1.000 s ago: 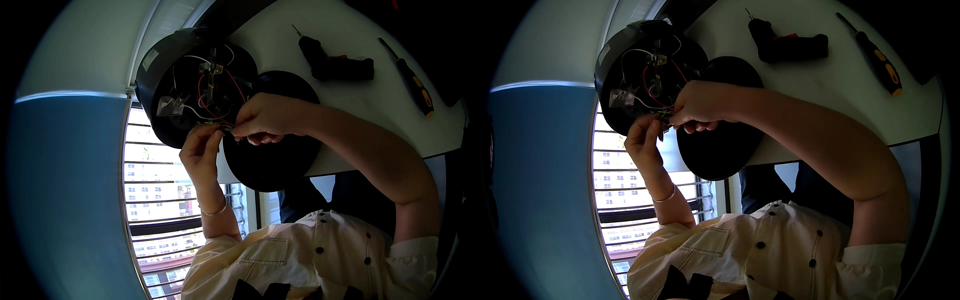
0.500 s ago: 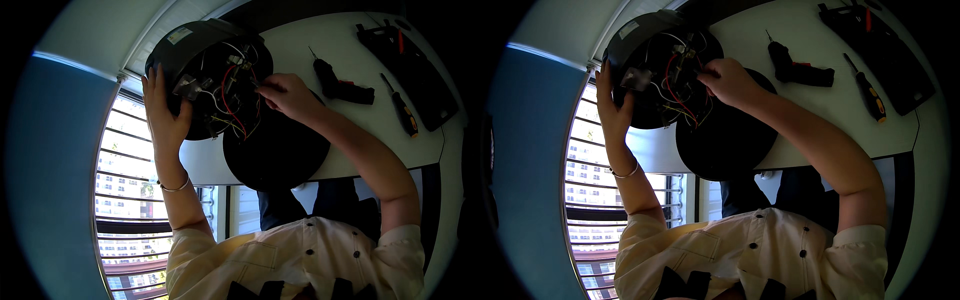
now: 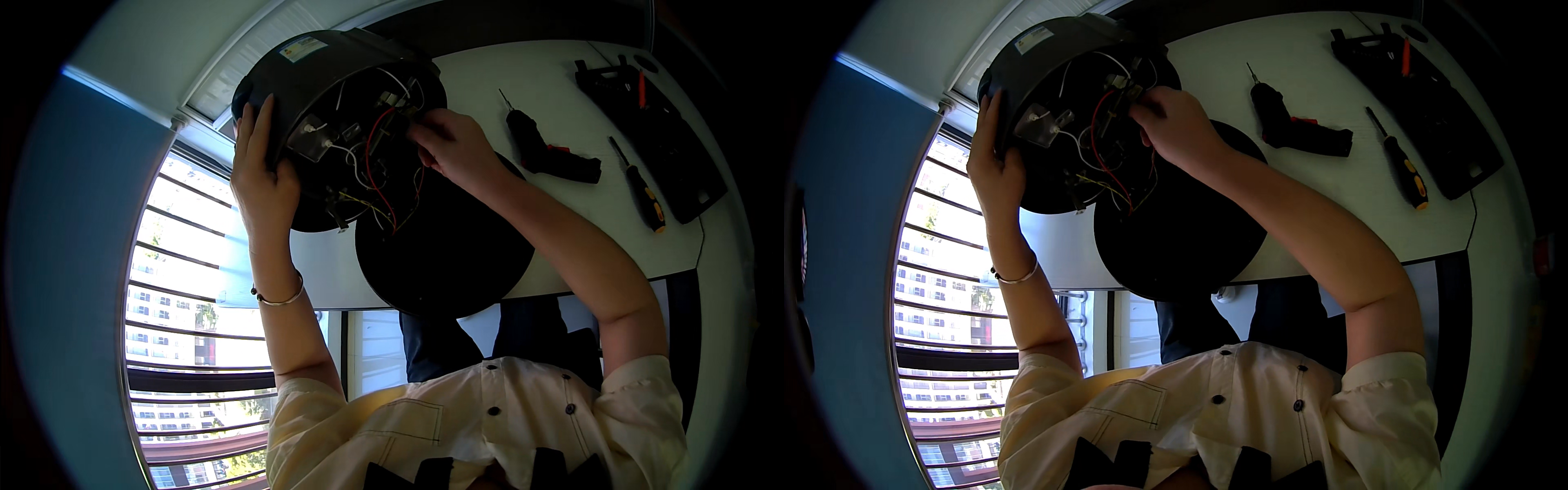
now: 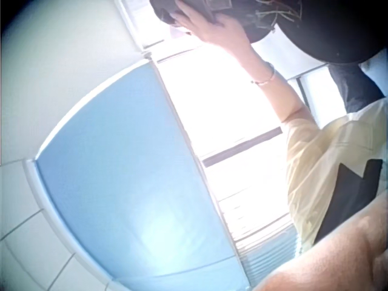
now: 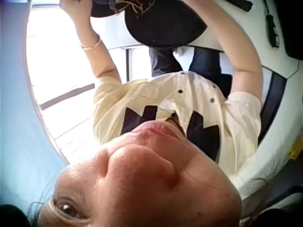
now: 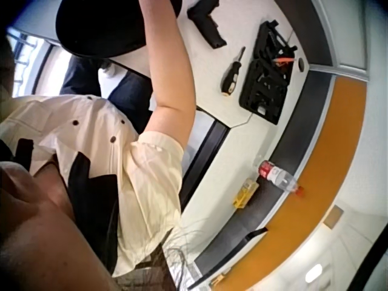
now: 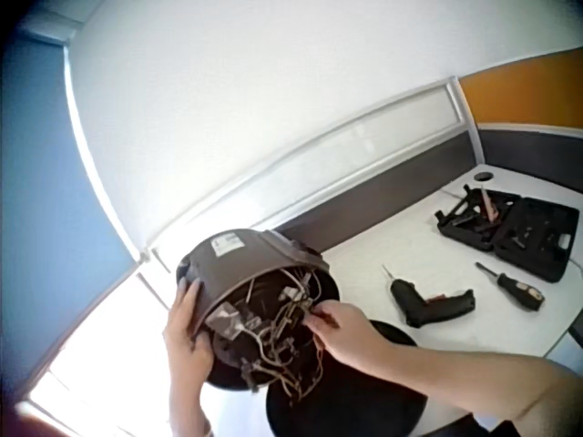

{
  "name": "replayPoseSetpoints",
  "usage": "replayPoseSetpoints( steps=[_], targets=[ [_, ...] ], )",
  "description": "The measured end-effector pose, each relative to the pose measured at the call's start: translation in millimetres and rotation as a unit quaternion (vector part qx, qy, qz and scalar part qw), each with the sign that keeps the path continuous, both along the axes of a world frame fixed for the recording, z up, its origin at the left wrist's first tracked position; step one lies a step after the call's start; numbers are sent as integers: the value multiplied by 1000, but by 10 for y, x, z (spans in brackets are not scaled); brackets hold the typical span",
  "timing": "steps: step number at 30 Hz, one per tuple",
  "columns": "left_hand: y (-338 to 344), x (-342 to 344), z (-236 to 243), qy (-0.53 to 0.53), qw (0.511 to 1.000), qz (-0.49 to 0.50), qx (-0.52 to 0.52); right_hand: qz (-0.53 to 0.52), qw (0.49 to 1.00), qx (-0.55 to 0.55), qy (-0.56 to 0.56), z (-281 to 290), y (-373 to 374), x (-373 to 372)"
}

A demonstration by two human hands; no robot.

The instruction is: The person uses a power drill to remove screws from a black cylindrical device, then manipulates internal wires by hand. The person continues to adjust and connect wires inside the device throughout the clip.

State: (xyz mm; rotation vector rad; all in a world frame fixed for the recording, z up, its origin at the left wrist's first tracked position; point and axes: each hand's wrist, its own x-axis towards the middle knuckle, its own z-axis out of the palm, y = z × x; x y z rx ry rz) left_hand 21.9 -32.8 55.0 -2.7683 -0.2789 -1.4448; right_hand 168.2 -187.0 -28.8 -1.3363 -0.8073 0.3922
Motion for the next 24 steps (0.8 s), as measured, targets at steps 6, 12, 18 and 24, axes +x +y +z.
replayPoseSetpoints(
  steps=[6,12,18,24],
  targets=[
    [12,4,-14,-10,1000,14,14,9,1000,-5,8,32,-11,-35],
    [12,5,-5,-13,1000,20,20,5,1000,-18,-3,2,7,14],
    [13,11,-17,-19,999,18,22,-3,1000,2,0,-10,-13,4],
    [14,6,-21,-21,1000,17,11,-11,999,-30,-7,60,-40,5]
  ],
)
